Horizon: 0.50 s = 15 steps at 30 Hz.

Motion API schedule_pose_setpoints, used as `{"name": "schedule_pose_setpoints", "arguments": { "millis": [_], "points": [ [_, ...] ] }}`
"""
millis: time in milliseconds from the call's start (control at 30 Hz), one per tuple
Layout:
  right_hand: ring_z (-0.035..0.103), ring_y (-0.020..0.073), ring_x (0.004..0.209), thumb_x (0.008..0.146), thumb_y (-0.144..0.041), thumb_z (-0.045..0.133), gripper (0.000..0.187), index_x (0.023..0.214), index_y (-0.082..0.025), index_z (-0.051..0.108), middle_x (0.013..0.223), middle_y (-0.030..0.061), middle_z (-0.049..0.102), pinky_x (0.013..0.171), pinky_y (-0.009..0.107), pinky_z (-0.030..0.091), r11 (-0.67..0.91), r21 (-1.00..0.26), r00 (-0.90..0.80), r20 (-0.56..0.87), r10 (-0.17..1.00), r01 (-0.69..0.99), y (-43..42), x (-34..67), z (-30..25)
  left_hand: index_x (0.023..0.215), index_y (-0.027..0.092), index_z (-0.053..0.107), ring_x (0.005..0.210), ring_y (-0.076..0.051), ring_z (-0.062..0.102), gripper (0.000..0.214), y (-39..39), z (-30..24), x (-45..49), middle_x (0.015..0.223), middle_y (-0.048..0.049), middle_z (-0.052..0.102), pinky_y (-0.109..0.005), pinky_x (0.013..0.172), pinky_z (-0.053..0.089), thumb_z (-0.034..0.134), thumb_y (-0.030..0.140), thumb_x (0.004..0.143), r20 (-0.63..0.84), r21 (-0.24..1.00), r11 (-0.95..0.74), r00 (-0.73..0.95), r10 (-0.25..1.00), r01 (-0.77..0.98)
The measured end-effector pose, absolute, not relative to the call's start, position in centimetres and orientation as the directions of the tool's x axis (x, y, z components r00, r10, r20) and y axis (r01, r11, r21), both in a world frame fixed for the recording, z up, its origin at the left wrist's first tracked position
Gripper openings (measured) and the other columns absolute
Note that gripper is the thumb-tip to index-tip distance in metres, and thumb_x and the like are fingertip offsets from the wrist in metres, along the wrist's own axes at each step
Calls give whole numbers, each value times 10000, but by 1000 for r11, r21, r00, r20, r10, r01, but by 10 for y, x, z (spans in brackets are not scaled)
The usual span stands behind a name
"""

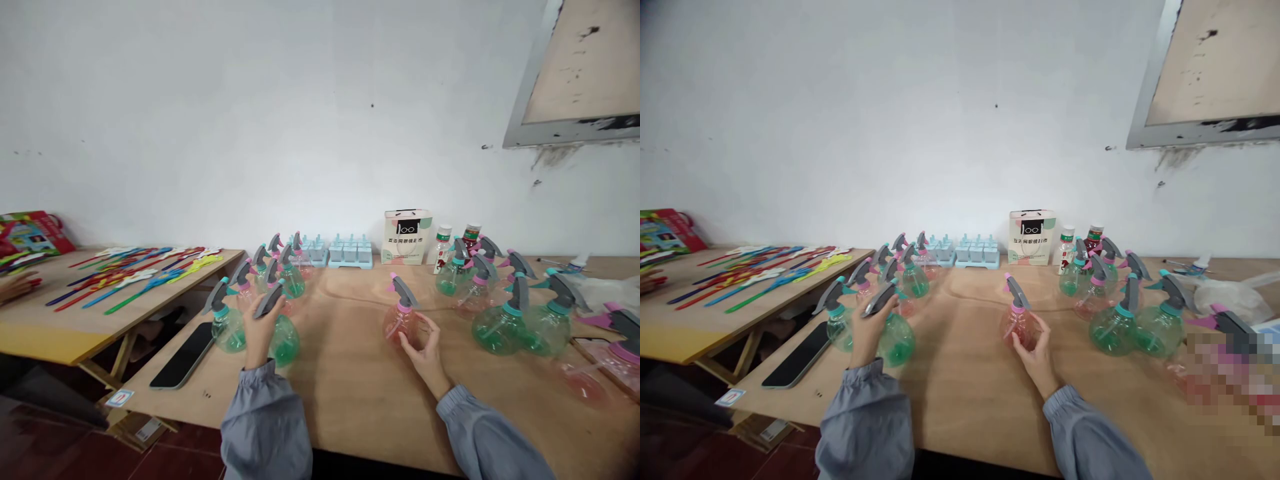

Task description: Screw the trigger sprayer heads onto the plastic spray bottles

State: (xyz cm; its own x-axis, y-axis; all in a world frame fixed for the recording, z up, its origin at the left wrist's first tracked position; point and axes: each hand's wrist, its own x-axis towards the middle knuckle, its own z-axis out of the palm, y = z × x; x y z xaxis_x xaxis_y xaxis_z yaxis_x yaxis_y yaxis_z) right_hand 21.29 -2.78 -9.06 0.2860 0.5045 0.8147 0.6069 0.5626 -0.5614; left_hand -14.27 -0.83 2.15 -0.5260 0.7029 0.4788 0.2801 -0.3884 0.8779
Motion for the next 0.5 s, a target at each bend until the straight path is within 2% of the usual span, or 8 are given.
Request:
{"name": "schedule_pose_setpoints", "arguments": {
  "millis": [100,200,267,333,433,500],
  "points": [
    [581,264,1131,836,-393,688,572,1315,-204,440,1220,132,556,946,477,514,563,-554,286,820,496,614,-28,212,-90,965,161,622,773,-177,649,483,-2,13,-158,834,-22,650,-295,725,519,802,448,622,535,842,-422,-632,561,337],
    [586,254,1116,832,-391,691,573,1312,-202,441,1216,126,556,930,460,521,565,-564,290,814,504,603,-28,213,-89,1100,187,484,829,-162,660,617,4,8,-160,925,-20,627,-311,777,537,821,370,617,602,768,-492,-726,333,410],
    [585,250,1114,828,-390,696,580,1312,-198,439,1220,124,553,931,454,521,568,-566,289,813,506,597,-28,213,-89,1121,190,435,853,-165,665,624,7,4,-159,925,-19,625,-333,813,542,805,348,644,634,720,-516,-742,218,464],
    [581,250,1121,829,-388,697,584,1315,-194,437,1224,124,550,939,456,516,570,-564,285,814,507,598,-29,213,-89,1085,185,463,881,-176,663,516,10,1,-161,919,-28,631,-354,847,537,762,359,703,670,685,-511,-724,163,519],
    [578,252,1127,837,-383,691,580,1322,-198,433,1227,125,549,943,465,511,564,-562,280,813,511,605,-29,213,-89,941,180,559,867,-179,641,298,13,-1,-167,909,-43,634,-361,858,525,679,405,787,724,657,-446,-675,146,608],
    [581,252,1123,837,-381,692,578,1322,-203,434,1224,123,551,942,467,512,564,-563,280,812,512,604,-30,213,-88,864,182,587,851,-183,620,260,16,0,-172,878,-43,625,-366,856,516,659,425,804,761,628,-398,-634,138,669]
  ]
}}
